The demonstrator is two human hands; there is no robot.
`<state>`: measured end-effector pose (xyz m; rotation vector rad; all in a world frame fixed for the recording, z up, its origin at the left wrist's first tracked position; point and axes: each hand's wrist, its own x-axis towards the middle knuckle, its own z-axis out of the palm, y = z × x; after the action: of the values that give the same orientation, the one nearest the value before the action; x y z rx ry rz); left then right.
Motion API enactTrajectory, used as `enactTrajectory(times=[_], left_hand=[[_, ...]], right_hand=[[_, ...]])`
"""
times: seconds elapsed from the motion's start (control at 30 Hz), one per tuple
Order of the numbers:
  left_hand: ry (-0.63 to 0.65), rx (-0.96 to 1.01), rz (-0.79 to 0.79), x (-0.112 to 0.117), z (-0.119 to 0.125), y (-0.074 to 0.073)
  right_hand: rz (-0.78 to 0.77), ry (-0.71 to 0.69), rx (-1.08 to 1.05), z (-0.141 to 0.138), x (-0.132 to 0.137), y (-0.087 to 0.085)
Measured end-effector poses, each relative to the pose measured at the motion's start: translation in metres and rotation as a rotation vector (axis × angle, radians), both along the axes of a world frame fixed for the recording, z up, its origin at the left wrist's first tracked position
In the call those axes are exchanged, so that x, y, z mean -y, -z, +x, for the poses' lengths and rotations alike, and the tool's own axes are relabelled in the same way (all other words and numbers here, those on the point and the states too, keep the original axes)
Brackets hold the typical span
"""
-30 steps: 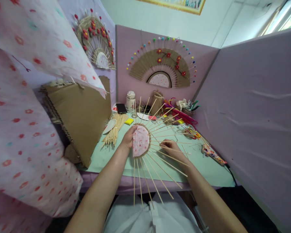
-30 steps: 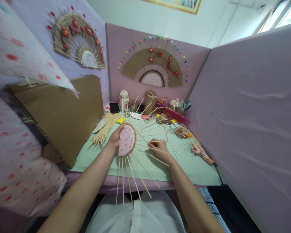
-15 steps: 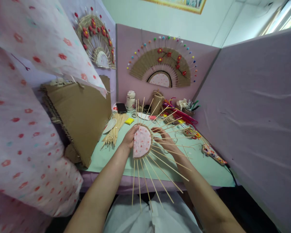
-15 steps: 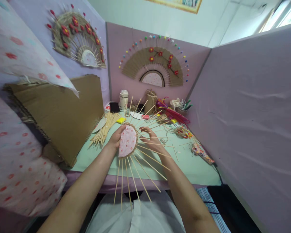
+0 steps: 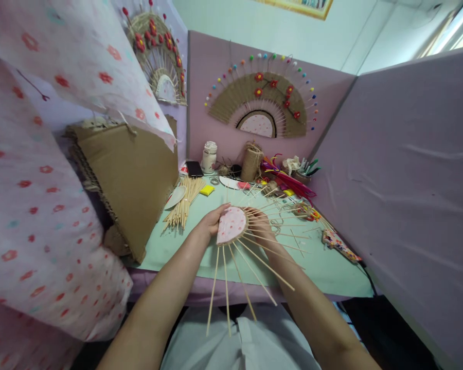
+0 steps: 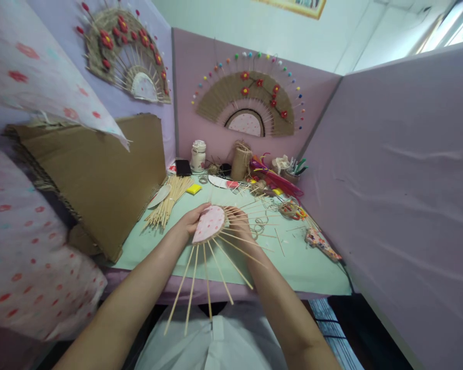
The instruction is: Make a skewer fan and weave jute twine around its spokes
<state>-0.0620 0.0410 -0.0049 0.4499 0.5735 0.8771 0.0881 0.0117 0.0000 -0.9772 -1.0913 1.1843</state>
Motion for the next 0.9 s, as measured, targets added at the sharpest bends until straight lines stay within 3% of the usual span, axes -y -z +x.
enactTrajectory(times=[0.13,0.27,0.53,0.8,0.9], left_hand=[[0.064,0.043,0.116,0.003,0.000,0.004],[0.010,0.004,0.216,0.010,0.001,-0.001],[-0.103,0.043,0.304,0.023,0.000,-0.015],[-0.006,0.059,0.427,0.026,-0.009,-0.017],[-0.029,0.030,0.429,0.026,-0.008,-0.017]], right_hand=[[-0.026,0.075,-0.065,0.002,-0.005,0.003],[0.002,0.081,-0.084,0.005,-0.004,0.000],[0.040,-0.001,0.150,0.015,0.011,-0.016],[0.042,-0.009,0.236,0.027,0.015,-0.006],[0.056,0.007,0.277,0.031,0.018,-0.009]])
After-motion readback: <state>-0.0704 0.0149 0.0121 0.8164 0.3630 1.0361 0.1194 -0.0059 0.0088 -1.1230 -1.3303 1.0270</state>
